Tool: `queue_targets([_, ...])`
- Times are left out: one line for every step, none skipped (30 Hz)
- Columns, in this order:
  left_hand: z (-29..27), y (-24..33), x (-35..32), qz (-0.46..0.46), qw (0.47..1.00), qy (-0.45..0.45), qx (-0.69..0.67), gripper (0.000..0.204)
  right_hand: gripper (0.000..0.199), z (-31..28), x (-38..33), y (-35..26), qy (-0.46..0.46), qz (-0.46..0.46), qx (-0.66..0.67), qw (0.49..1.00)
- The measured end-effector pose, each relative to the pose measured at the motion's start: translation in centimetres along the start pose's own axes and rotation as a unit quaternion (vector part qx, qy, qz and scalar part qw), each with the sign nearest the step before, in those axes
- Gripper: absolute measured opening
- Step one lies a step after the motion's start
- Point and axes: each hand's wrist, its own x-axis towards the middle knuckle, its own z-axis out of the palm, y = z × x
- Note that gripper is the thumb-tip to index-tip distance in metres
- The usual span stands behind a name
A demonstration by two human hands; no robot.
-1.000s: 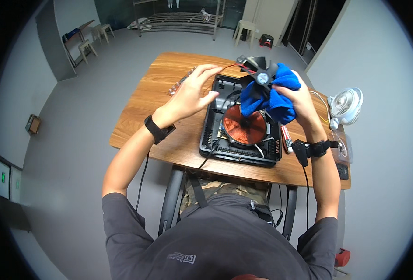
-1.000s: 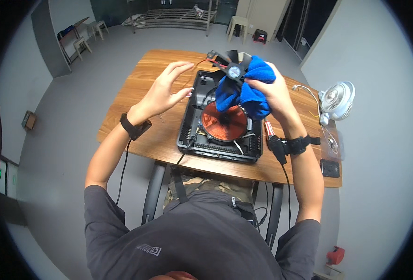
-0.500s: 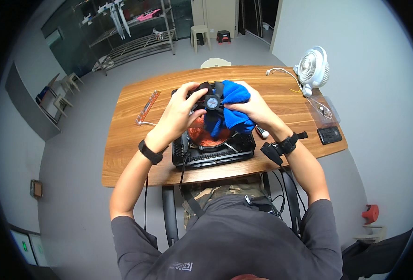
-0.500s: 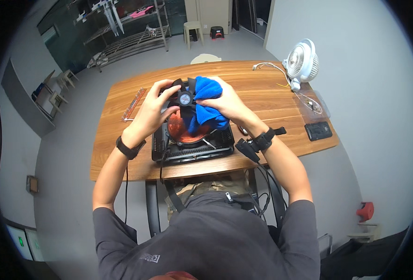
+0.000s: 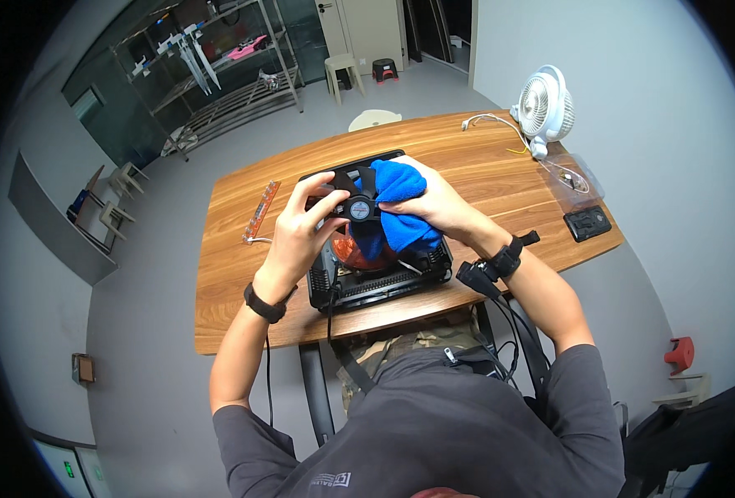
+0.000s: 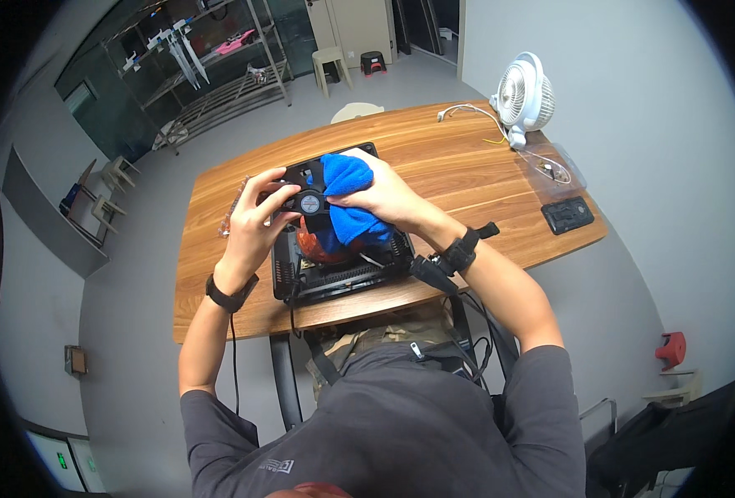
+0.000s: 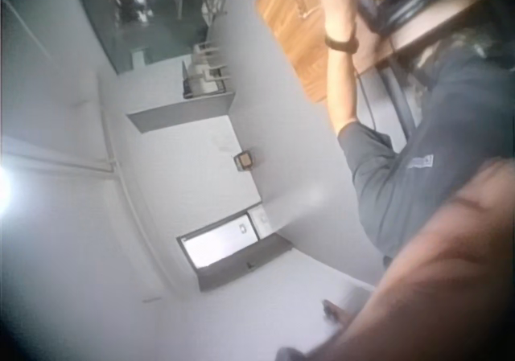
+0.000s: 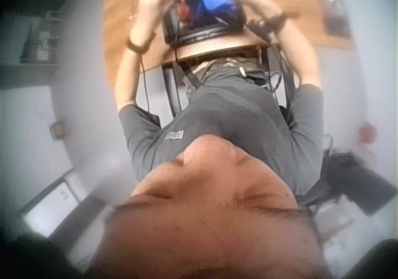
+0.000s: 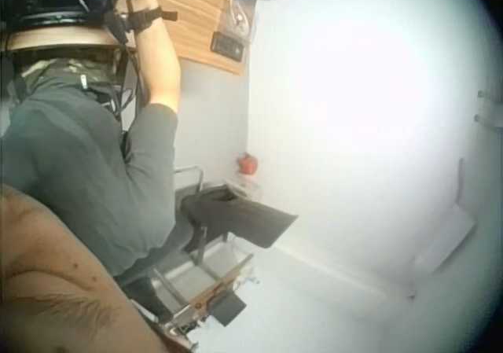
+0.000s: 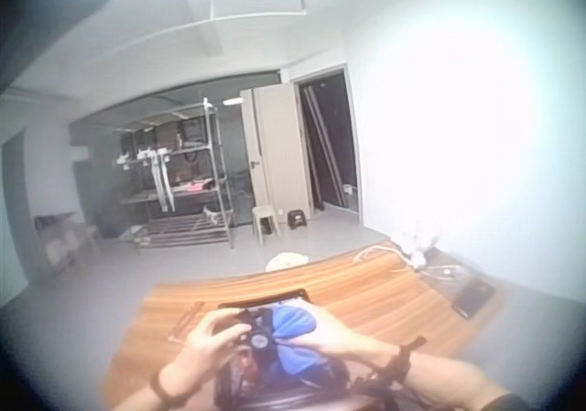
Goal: The person assembles a small electronic device on a wooden table. They use a screwdriver to tighten screws on a circuit board, place a copper-colored circular component, and attach a small fan. The person also wipes the fan with a blue cloth.
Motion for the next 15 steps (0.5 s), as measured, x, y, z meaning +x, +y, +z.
queue_targets([-0.1,0.2,-0.1,-0.006,1.000,0.005,0.001,0.050,0.058,0.3,-0.2,0.0,0.014,0.002,0.021,1.000])
queue_targets([-0.2,0.3,-0.1,-0.013,1.000,0.010,0.002,0.050,0.057,0.5,-0.3,0.0,0.028,0.004,0.041,0.999])
queue_targets([-0.2,0.4,-0.1,-0.017,1.000,0.016,-0.001,0.050,0.056,0.7,-0.4,0.0,0.042,0.006,0.062,0.997])
queue_targets([-0.1,0.3,-0.2,-0.021,1.000,0.022,-0.005,0.050,0.055,0.9,-0.4,0.0,0.053,-0.001,0.071,0.996])
queue_targets([-0.1,0.3,-0.2,-0.025,0.999,0.028,-0.010,0.050,0.055,1.0,-0.3,0.0,0.063,-0.009,0.080,0.995])
queue_targets([0.0,0.1,-0.2,-0.023,0.999,0.035,-0.006,0.049,0.054,1.1,-0.4,0.1,0.074,-0.016,0.089,0.993])
queue_targets([0.1,-0.1,-0.3,-0.021,0.999,0.042,-0.002,0.049,0.055,1.0,-0.3,0.0,0.072,-0.014,0.095,0.993])
queue_targets([0.2,-0.3,-0.3,-0.019,0.999,0.049,0.002,0.049,0.055,0.7,-0.2,-0.3,0.070,-0.012,0.099,0.993])
queue_targets([0.2,-0.5,-0.2,-0.009,0.999,0.044,0.005,0.049,0.055,0.3,0.0,-0.6,0.068,-0.010,0.104,0.992])
queue_targets([0.4,-0.6,-0.3,0.000,0.999,0.038,0.007,0.049,0.061,-0.2,0.0,-0.8,0.038,0.015,0.064,0.997])
queue_targets([0.5,-0.6,-0.2,0.008,0.999,0.032,0.010,0.049,0.063,-0.6,0.5,-0.5,0.023,0.003,0.009,1.000])
queue_targets([0.6,-0.4,0.0,0.011,0.999,0.026,0.019,0.048,0.066,-1.1,1.1,0.1,0.008,-0.009,-0.047,0.999])
queue_targets([0.9,-0.4,0.0,0.006,1.000,0.023,0.016,0.047,0.068,-1.8,1.6,0.7,-0.005,-0.019,-0.103,0.994])
queue_targets([1.3,-0.6,0.1,0.003,1.000,0.020,0.014,0.047,0.072,-2.3,2.4,1.3,-0.028,-0.016,-0.109,0.993])
queue_targets([1.6,-0.8,0.1,-0.001,1.000,0.018,0.013,0.046,0.071,-2.8,2.7,1.7,-0.037,-0.015,-0.121,0.992])
